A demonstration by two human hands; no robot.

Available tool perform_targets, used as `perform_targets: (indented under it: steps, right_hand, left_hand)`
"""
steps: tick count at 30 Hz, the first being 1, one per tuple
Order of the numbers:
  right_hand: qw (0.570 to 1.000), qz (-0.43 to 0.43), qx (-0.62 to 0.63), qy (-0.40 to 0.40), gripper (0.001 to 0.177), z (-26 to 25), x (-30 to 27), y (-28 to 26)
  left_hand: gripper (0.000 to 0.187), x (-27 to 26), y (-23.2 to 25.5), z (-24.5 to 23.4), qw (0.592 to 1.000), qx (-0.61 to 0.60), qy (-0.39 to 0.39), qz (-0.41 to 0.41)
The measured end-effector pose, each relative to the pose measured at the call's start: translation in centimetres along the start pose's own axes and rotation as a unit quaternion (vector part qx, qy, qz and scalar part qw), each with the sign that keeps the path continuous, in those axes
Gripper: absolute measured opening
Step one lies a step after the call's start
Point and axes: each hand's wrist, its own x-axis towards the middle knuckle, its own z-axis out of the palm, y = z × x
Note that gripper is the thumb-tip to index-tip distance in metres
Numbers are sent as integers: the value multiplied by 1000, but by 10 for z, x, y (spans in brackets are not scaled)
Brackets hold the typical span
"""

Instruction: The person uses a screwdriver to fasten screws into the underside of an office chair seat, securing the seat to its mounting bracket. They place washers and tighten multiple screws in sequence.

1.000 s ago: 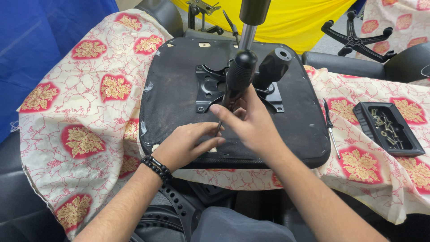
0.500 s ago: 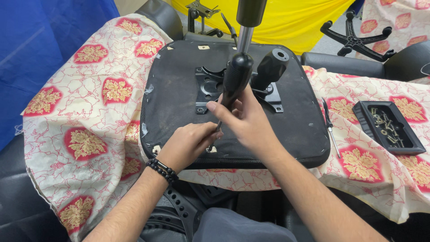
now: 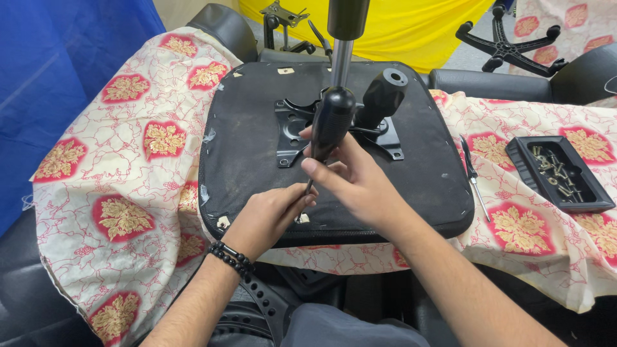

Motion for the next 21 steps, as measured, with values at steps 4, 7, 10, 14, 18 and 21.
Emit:
perform_targets:
  steps: [4, 7, 10, 14, 18, 21]
  right_hand:
    - [999, -28, 11, -15, 38, -2, 4, -3]
    - [999, 19, -34, 29, 41, 7, 5, 0]
    - [998, 6, -50, 33, 35, 8, 6, 0]
    - [997, -60, 14, -53, 32, -4, 6, -4]
    - [996, -60, -70, 12, 31, 2, 5, -4]
    - [992, -72, -89, 57, 32, 18, -1, -4]
  left_hand:
    - [25, 0, -2, -2, 999, -39, 11, 11]
    - [24, 0, 2, 4, 998, 40, 43, 0]
    - [21, 0, 4, 7, 997, 51, 25, -56]
    - [20, 0, 1, 1, 999, 21, 7, -26]
    - [20, 2, 3, 0, 999, 10, -5, -38]
    - [24, 3, 5, 3, 992, 58, -20, -108]
